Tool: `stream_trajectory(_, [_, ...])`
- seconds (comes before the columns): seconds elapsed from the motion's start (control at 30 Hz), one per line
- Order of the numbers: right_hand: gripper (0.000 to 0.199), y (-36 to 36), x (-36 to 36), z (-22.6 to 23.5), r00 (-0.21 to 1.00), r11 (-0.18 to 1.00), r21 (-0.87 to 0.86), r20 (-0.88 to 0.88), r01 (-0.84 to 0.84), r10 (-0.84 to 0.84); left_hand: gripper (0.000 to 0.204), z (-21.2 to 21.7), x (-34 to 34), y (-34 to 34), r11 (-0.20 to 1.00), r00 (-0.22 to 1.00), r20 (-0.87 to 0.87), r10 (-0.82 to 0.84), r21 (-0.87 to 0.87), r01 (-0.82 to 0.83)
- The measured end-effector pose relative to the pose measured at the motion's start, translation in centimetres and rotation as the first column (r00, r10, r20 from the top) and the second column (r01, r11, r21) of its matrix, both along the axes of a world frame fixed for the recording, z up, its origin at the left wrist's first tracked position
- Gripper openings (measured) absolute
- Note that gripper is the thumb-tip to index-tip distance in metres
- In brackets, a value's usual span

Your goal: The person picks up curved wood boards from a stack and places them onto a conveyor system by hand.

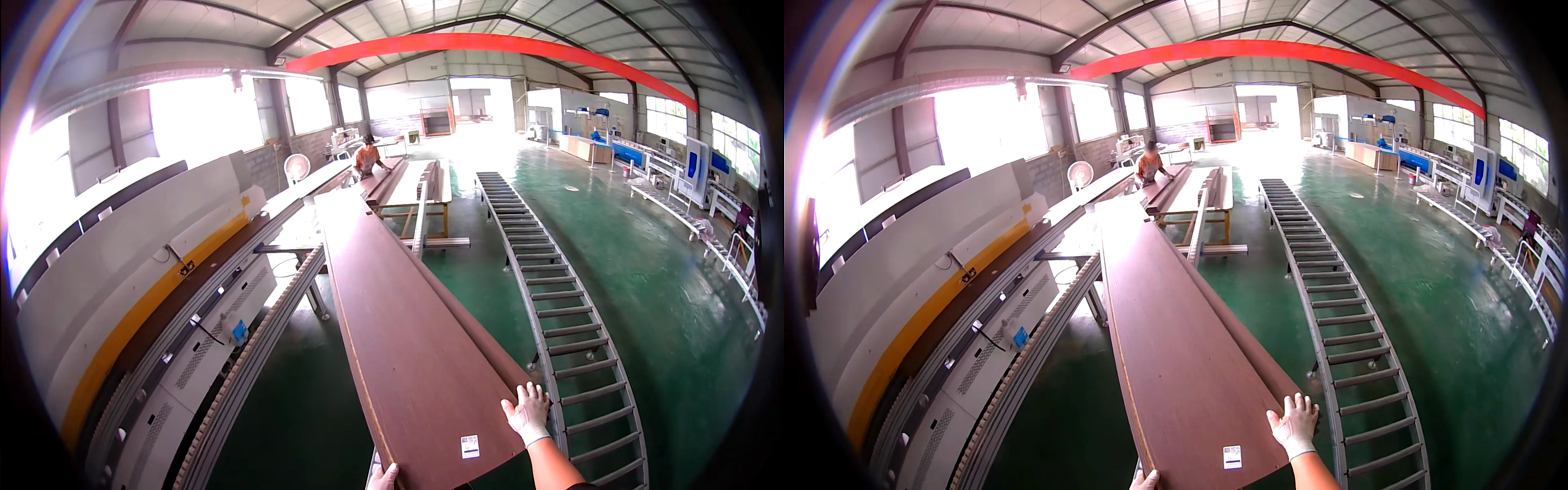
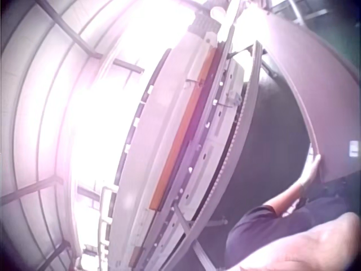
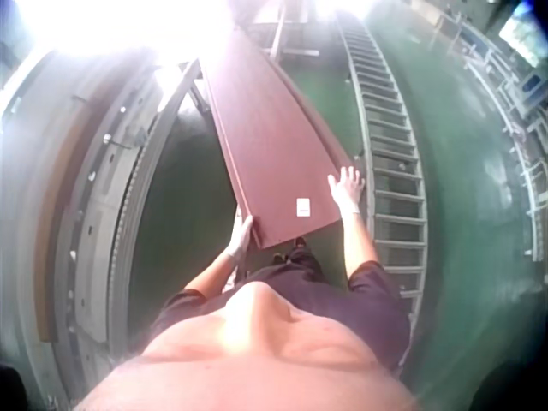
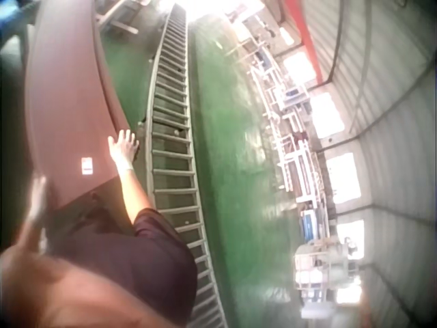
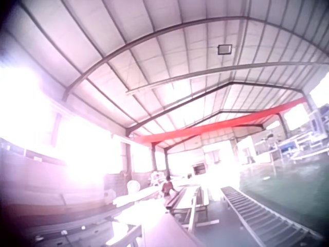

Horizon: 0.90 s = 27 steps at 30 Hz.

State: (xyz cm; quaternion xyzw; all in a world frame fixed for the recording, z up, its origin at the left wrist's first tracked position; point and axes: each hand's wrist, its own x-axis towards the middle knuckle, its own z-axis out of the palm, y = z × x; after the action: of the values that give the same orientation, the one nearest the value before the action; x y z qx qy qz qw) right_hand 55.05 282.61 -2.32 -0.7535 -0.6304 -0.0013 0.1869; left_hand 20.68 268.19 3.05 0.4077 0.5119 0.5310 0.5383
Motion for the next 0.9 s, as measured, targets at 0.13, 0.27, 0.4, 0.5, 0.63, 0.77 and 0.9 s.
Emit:
stream_trajectory(0.13, [0.065, 0.2, 0.2, 0.2, 1.000, 1.000, -0.019, 0.000, 0.004, -0.004, 0.067, -0.2, 0.0, -0.1, 1.000, 1.000, -0.006, 0.000, 0.017, 0.000])
stream_trajectory(0.27, [0.064, 0.1, 0.3, 0.6, 1.000, 1.000, -0.014, -0.012, -0.009, 0.009, 0.066, -0.6, -0.1, -0.1, 0.999, 1.000, -0.014, 0.007, 0.048, -0.007])
stream_trajectory(0.4, [0.063, 0.1, 0.6, 0.2, 1.000, 1.000, 0.006, -0.025, -0.012, 0.012, 0.067, 0.1, -0.1, -0.3, 1.000, 1.000, -0.008, 0.020, -0.019, -0.020])
stream_trajectory(0.5, [0.062, -0.2, 1.0, 0.0, 1.000, 0.999, 0.033, -0.023, -0.015, 0.016, 0.069, 3.0, 0.4, -0.5, 1.000, 0.999, -0.034, 0.008, 0.022, -0.008])
stream_trajectory(0.63, [0.061, -0.3, 0.5, 0.9, 0.999, 0.999, 0.018, -0.044, -0.026, 0.027, 0.073, 0.6, -0.6, -0.6, 0.999, 0.998, -0.052, -0.020, -0.037, 0.018])
stream_trajectory(0.77, [0.060, 0.1, 1.7, 0.2, 0.999, 0.996, 0.084, 0.000, -0.032, 0.032, 0.074, -1.1, -1.3, 0.1, 0.992, 0.976, -0.189, -0.108, 0.048, 0.119])
stream_trajectory(0.9, [0.056, -0.2, 1.2, 0.2, 0.997, 0.997, 0.008, -0.023, -0.072, 0.073, 0.075, -0.8, -1.2, -0.6, 0.991, 0.989, 0.111, -0.097, 0.108, 0.085])
